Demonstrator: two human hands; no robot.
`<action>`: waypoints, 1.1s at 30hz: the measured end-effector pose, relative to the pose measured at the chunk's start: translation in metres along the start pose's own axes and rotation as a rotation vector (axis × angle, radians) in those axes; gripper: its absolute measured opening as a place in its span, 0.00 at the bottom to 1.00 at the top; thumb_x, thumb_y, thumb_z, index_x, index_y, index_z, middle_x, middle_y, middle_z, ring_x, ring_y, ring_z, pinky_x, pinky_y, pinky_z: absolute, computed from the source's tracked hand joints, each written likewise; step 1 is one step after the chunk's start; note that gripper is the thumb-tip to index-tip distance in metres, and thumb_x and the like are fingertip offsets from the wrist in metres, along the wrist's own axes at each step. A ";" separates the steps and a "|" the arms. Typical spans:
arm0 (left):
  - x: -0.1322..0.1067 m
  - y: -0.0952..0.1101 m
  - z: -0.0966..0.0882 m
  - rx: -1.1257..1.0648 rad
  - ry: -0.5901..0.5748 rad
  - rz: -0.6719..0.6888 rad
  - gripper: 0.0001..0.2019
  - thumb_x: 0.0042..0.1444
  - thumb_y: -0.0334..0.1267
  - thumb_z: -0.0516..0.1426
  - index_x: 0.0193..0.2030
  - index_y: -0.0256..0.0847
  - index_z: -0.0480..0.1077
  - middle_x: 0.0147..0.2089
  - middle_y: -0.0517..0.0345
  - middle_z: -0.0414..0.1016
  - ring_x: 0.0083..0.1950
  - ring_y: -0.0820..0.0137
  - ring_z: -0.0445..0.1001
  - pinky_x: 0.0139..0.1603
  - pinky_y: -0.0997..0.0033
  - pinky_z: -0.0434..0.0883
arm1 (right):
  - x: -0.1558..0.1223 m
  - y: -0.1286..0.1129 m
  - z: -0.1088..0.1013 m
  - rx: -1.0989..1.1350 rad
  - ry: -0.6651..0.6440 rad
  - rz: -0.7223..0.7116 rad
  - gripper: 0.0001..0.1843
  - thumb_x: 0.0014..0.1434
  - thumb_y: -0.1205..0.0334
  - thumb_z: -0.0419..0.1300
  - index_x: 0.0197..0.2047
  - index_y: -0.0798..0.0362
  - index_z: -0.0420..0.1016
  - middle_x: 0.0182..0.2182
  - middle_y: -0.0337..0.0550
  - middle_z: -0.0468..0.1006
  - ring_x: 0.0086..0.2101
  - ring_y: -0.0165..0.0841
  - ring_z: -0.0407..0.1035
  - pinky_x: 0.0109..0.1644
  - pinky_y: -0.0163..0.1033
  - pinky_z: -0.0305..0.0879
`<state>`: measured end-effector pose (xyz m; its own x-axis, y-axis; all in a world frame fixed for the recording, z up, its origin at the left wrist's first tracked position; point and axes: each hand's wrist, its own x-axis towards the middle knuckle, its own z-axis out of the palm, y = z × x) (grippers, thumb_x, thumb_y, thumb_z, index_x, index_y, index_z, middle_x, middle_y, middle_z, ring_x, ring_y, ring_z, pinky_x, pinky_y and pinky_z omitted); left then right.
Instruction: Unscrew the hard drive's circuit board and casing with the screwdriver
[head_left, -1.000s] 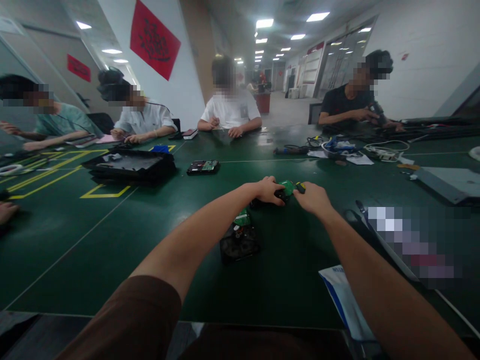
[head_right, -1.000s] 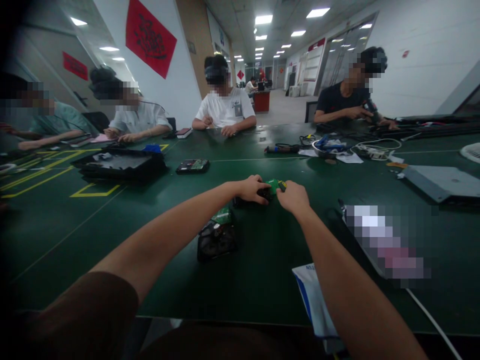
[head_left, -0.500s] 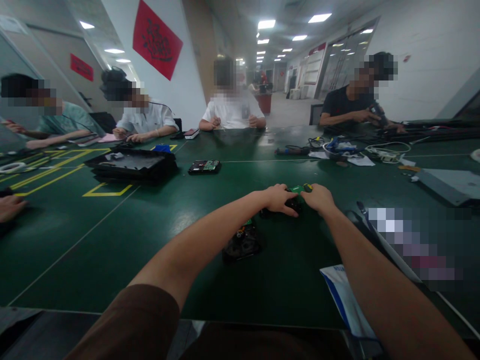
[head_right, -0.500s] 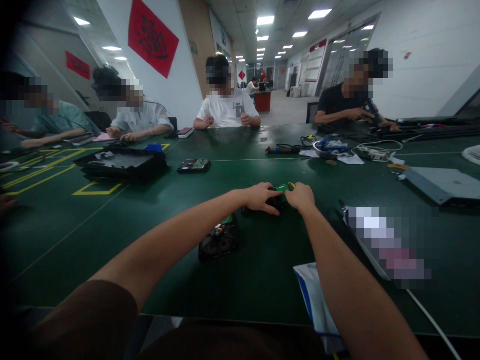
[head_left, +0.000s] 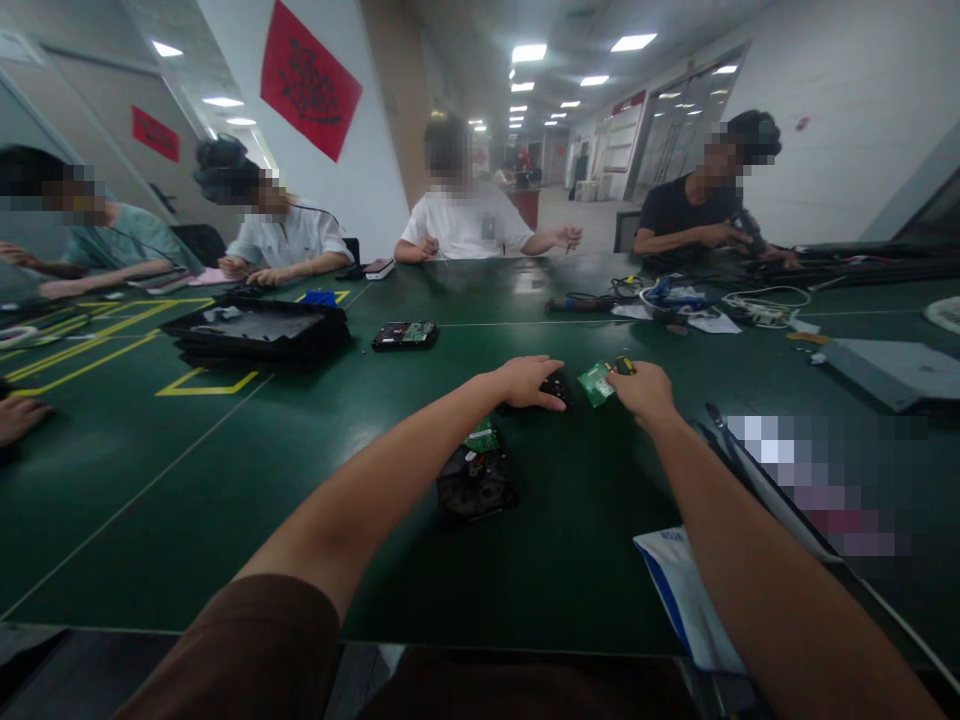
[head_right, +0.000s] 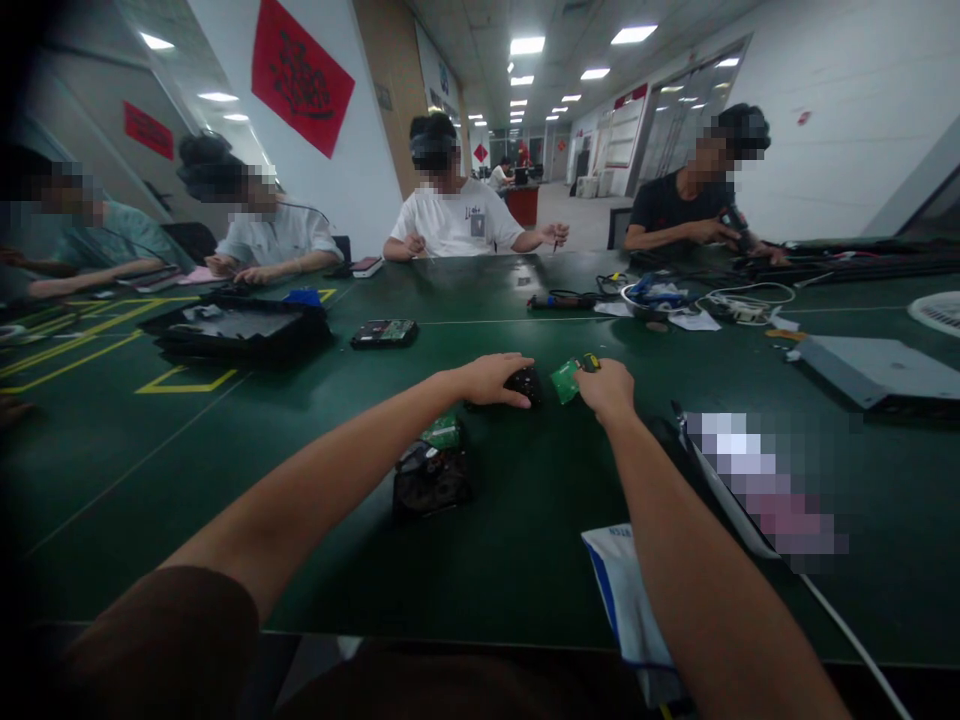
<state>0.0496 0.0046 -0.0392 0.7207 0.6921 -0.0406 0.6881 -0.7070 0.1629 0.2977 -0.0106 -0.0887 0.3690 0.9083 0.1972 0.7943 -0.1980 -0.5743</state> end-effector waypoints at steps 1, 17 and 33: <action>-0.009 0.000 -0.005 -0.011 0.049 -0.029 0.41 0.63 0.62 0.54 0.74 0.36 0.54 0.73 0.40 0.61 0.72 0.54 0.63 0.69 0.60 0.61 | -0.001 -0.002 -0.002 0.015 0.013 -0.018 0.15 0.55 0.51 0.62 0.35 0.54 0.82 0.33 0.50 0.81 0.35 0.41 0.74 0.33 0.39 0.58; -0.172 0.071 0.038 0.081 0.241 -0.332 0.45 0.61 0.73 0.43 0.72 0.40 0.61 0.77 0.38 0.51 0.78 0.42 0.46 0.73 0.38 0.53 | -0.020 -0.033 -0.005 -0.319 0.119 -0.337 0.13 0.64 0.58 0.55 0.45 0.54 0.77 0.42 0.54 0.80 0.40 0.42 0.74 0.42 0.42 0.64; -0.198 0.079 0.048 0.214 0.225 -0.299 0.31 0.66 0.51 0.52 0.73 0.45 0.60 0.79 0.44 0.49 0.78 0.44 0.47 0.75 0.37 0.48 | -0.023 -0.023 0.009 -0.339 0.018 -0.437 0.17 0.65 0.57 0.56 0.54 0.51 0.77 0.47 0.51 0.77 0.43 0.42 0.74 0.41 0.43 0.65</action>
<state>-0.0347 -0.1950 -0.0660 0.4672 0.8687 0.1646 0.8828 -0.4686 -0.0322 0.2667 -0.0231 -0.0874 -0.0237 0.9267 0.3750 0.9852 0.0853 -0.1486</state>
